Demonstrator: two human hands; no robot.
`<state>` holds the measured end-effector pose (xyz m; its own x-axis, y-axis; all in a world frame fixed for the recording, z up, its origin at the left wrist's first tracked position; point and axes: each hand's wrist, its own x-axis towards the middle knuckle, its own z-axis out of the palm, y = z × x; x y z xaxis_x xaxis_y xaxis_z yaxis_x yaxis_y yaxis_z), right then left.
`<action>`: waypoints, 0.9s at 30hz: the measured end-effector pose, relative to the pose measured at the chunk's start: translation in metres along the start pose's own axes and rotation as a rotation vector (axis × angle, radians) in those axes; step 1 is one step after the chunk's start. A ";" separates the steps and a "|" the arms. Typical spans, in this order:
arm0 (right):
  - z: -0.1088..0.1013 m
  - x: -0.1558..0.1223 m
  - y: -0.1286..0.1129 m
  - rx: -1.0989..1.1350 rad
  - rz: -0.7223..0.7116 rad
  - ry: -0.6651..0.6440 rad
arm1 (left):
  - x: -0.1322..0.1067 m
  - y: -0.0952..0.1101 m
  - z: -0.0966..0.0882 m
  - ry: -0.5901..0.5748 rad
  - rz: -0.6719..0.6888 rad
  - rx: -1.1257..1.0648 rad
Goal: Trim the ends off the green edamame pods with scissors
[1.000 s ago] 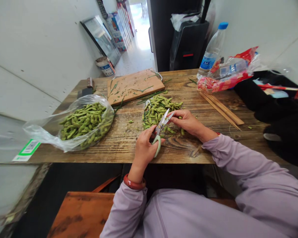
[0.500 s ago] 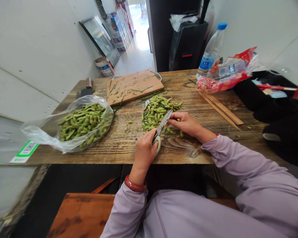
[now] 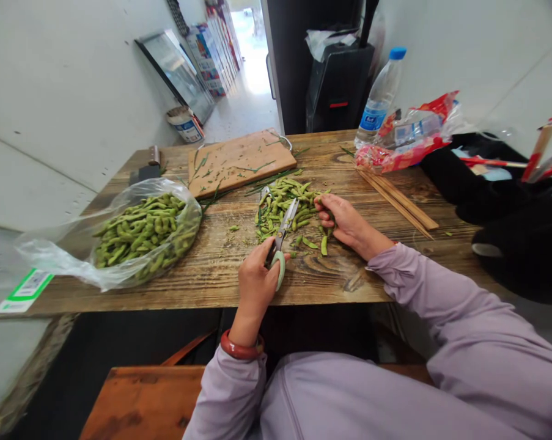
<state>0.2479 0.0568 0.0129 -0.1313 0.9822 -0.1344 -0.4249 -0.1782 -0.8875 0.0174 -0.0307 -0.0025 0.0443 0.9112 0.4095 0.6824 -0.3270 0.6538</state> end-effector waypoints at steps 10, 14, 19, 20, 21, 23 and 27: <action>-0.013 -0.004 -0.029 -0.352 0.124 -0.190 | 0.000 0.001 -0.001 -0.015 0.012 0.015; -0.012 -0.012 -0.035 -0.654 -0.020 -0.312 | 0.000 -0.001 0.000 -0.015 0.029 0.013; -0.020 -0.003 -0.028 -0.854 -0.162 -0.266 | 0.001 0.000 0.000 -0.009 0.049 0.027; -0.023 0.000 -0.026 -0.847 -0.149 -0.243 | 0.001 0.000 0.000 -0.012 0.049 0.030; -0.025 0.003 -0.025 -0.816 -0.124 -0.219 | 0.002 0.001 0.000 -0.016 0.051 0.031; -0.030 0.006 -0.025 -0.682 -0.068 -0.163 | 0.002 0.001 -0.001 -0.018 0.060 0.032; -0.032 0.006 -0.028 -0.373 -0.026 -0.061 | 0.003 0.001 -0.001 -0.011 0.078 0.035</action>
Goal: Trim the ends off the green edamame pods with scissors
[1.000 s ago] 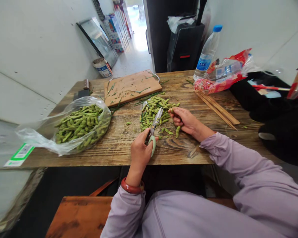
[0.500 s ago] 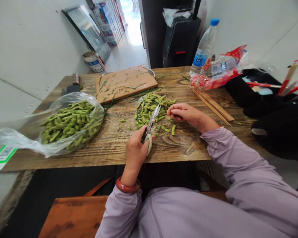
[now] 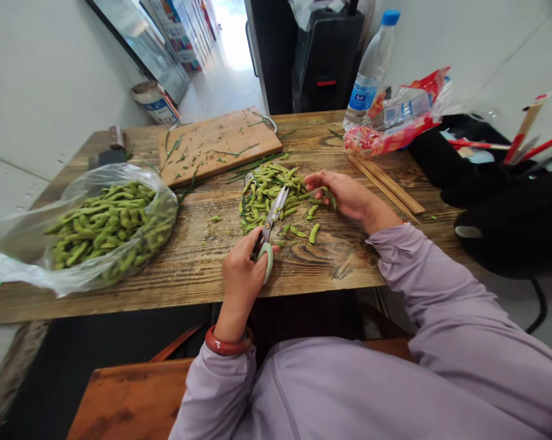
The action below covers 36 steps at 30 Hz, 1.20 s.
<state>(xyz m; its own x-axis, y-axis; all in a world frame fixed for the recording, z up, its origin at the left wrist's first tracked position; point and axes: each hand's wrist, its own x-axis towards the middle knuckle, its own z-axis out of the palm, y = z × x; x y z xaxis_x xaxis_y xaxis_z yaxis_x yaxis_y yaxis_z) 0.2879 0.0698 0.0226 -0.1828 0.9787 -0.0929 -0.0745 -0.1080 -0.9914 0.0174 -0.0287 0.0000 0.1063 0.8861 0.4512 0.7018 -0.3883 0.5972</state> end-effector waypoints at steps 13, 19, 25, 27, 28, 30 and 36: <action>-0.027 0.004 0.005 -0.300 -0.186 0.130 | -0.001 -0.002 0.001 -0.011 -0.007 -0.008; -0.038 -0.008 -0.010 -0.644 -0.176 -0.193 | -0.001 -0.002 0.001 0.000 0.017 0.001; -0.036 -0.016 -0.019 -1.246 -0.221 -0.260 | 0.000 0.000 0.000 -0.012 0.027 0.009; -0.033 -0.016 -0.018 -1.322 -0.249 -0.247 | 0.000 0.001 -0.001 -0.019 0.021 0.011; -0.031 -0.016 -0.016 -1.331 -0.267 -0.226 | 0.000 0.001 -0.001 -0.022 0.016 0.013; -0.027 -0.015 -0.012 -1.287 -0.309 -0.159 | -0.001 0.001 -0.001 -0.030 0.005 0.012; -0.011 -0.011 0.000 -0.738 -0.301 -0.130 | 0.000 0.002 -0.001 -0.052 -0.032 -0.001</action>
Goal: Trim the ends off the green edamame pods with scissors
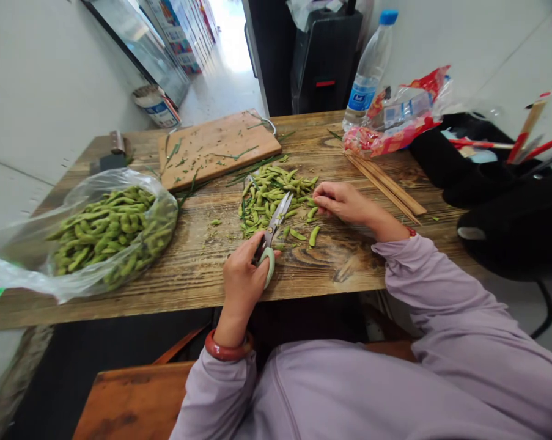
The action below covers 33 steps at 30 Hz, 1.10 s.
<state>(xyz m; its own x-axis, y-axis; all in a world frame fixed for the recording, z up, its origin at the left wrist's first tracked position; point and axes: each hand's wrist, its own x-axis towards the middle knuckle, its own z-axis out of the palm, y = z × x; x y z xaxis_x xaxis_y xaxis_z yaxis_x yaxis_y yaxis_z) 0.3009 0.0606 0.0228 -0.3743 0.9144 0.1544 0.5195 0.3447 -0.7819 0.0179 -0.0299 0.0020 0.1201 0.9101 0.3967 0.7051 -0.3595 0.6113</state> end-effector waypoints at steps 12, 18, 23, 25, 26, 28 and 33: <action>0.021 -0.004 -0.015 0.399 -0.038 -0.020 | 0.003 0.004 0.000 -0.077 -0.008 -0.067; 0.025 -0.002 -0.013 0.355 -0.195 -0.043 | 0.005 0.005 -0.001 -0.158 0.035 -0.060; 0.032 -0.002 -0.014 0.354 -0.233 -0.111 | 0.005 0.003 0.000 -0.159 0.073 -0.067; 0.034 -0.002 -0.014 0.366 -0.219 -0.116 | 0.005 0.004 0.000 -0.160 0.080 -0.060; 0.035 -0.002 -0.015 0.370 -0.217 -0.114 | 0.005 0.004 0.000 -0.162 0.080 -0.055; 0.036 -0.002 -0.015 0.370 -0.222 -0.111 | 0.005 0.005 0.000 -0.164 0.083 -0.040; 0.037 -0.002 -0.015 0.342 -0.211 -0.099 | 0.004 0.007 -0.001 -0.161 0.097 0.037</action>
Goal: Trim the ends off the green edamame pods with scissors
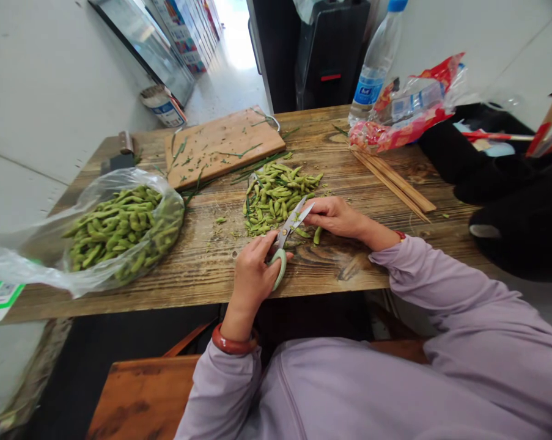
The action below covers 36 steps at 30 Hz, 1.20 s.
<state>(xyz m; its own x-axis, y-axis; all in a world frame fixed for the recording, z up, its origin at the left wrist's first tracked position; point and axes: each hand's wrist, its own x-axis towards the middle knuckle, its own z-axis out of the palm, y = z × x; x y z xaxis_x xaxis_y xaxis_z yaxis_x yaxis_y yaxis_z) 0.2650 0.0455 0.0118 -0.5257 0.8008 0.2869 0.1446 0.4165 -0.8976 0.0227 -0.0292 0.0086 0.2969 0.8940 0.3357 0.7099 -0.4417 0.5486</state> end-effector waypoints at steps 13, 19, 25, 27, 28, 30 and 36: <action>0.001 0.002 0.003 -0.108 -0.037 -0.009 | -0.002 -0.006 0.004 0.036 -0.024 0.026; -0.009 0.000 0.001 -0.126 0.080 0.284 | 0.000 -0.006 0.002 0.111 -0.103 -0.089; -0.008 -0.001 -0.009 0.069 0.183 0.410 | -0.001 -0.008 0.003 0.161 -0.133 -0.115; -0.006 -0.001 -0.010 0.160 0.223 0.442 | -0.002 -0.009 0.003 0.161 -0.133 -0.116; -0.006 -0.001 -0.010 0.213 0.254 0.436 | -0.002 -0.009 0.003 0.159 -0.129 -0.119; -0.006 -0.001 -0.009 0.318 0.312 0.387 | -0.002 -0.008 0.003 0.158 -0.120 -0.125; -0.005 -0.001 -0.012 0.486 0.277 0.350 | -0.002 -0.006 0.001 0.140 -0.143 -0.104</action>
<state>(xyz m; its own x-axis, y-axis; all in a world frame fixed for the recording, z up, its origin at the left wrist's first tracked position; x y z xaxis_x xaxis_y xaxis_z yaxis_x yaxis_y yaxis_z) 0.2681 0.0414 0.0235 -0.2076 0.9773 0.0419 -0.2026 -0.0011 -0.9793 0.0185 -0.0282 0.0038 0.1017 0.9320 0.3480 0.6668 -0.3235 0.6714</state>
